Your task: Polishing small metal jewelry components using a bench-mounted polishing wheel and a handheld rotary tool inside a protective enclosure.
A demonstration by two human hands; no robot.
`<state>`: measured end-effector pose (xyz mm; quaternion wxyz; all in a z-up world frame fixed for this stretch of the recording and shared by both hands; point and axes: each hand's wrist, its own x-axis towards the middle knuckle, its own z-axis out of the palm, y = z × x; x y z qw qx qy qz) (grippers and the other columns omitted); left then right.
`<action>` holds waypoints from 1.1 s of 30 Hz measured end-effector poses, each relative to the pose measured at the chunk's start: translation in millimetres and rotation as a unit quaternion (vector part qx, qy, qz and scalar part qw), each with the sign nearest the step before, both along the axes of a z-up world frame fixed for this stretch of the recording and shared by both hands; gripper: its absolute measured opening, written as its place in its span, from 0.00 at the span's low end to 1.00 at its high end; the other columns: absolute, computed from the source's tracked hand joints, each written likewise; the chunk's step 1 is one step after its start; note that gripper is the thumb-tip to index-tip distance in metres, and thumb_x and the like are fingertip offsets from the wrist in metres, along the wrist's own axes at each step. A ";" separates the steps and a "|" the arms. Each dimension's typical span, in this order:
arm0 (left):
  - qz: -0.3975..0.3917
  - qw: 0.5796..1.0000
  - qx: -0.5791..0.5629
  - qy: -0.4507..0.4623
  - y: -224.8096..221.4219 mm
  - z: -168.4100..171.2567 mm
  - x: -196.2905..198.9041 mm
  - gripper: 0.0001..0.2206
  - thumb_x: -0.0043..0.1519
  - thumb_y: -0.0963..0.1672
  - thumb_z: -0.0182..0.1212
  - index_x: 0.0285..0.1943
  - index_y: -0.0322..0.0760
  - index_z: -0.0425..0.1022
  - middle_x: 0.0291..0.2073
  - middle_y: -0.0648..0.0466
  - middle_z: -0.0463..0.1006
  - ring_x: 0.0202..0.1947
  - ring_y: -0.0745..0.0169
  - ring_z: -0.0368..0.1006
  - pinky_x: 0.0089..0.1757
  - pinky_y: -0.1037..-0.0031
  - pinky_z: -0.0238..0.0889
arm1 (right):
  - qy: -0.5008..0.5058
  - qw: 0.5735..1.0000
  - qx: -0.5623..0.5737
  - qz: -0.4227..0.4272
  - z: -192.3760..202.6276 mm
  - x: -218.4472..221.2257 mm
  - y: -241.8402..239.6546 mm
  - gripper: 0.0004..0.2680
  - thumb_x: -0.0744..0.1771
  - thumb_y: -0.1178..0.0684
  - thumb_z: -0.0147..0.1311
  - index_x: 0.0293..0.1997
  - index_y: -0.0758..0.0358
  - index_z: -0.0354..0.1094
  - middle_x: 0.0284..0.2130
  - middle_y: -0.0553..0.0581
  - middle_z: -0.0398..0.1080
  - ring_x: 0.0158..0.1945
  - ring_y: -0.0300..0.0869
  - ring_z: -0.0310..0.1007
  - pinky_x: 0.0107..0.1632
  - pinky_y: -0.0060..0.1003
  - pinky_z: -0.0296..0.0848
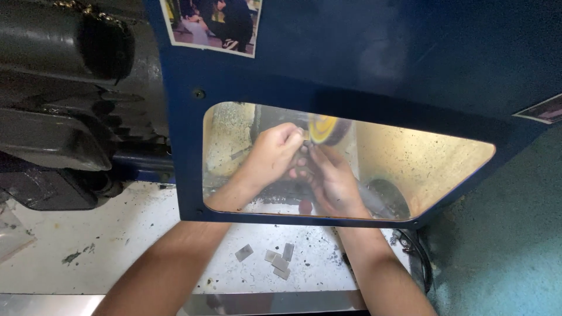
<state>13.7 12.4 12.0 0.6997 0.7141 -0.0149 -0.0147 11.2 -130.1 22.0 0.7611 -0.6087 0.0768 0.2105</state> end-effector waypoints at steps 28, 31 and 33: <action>-0.123 0.983 0.038 -0.132 20.6 4.7 -15.7 0.10 0.64 0.44 0.55 0.33 0.38 0.82 0.14 0.51 0.76 0.14 0.63 0.71 0.23 0.74 0.67 | -0.100 0.969 -0.173 0.145 11.1 -2.3 -56.2 0.13 0.66 0.50 0.57 0.50 0.67 0.76 0.31 0.65 0.81 0.33 0.47 0.82 0.42 0.48 0.83; -0.104 0.988 0.057 -0.100 17.3 4.5 -17.1 0.09 0.64 0.43 0.57 0.35 0.37 0.82 0.17 0.49 0.77 0.17 0.60 0.73 0.25 0.72 0.69 | -0.116 0.960 -0.215 0.135 14.7 -2.9 -52.6 0.14 0.68 0.47 0.53 0.48 0.70 0.76 0.29 0.66 0.79 0.30 0.48 0.80 0.39 0.47 0.82; -0.096 0.989 0.078 -0.086 13.5 3.6 -19.5 0.09 0.64 0.44 0.57 0.35 0.38 0.83 0.18 0.49 0.78 0.17 0.59 0.75 0.26 0.71 0.70 | -0.119 0.957 -0.228 0.131 17.3 -1.8 -50.8 0.13 0.68 0.46 0.54 0.45 0.67 0.77 0.27 0.64 0.79 0.29 0.46 0.82 0.36 0.42 0.83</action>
